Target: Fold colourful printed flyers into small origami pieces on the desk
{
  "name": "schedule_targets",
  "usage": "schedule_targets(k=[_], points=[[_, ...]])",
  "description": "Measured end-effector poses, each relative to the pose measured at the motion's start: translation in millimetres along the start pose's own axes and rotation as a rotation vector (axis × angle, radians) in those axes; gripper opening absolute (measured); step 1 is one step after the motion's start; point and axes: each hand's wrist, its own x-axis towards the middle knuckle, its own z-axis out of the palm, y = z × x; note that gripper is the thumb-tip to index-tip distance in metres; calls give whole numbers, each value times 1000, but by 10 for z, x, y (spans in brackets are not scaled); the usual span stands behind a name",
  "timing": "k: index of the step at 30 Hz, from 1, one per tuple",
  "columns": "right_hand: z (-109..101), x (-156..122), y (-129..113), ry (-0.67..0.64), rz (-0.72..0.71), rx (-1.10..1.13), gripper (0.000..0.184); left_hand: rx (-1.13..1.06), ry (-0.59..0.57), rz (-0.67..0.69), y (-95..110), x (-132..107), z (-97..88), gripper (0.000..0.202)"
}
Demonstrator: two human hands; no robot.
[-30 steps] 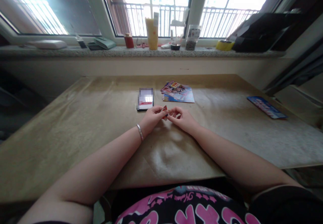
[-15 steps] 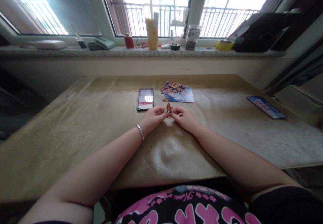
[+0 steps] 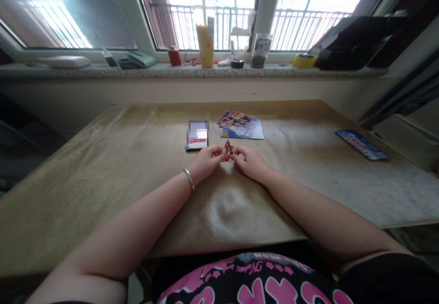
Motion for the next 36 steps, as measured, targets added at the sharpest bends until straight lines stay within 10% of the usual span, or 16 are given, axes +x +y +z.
schedule_targets(k=[36], points=[[-18, 17, 3, -13, 178, 648, 37, 115, 94, 66, -15, -28, 20, 14]])
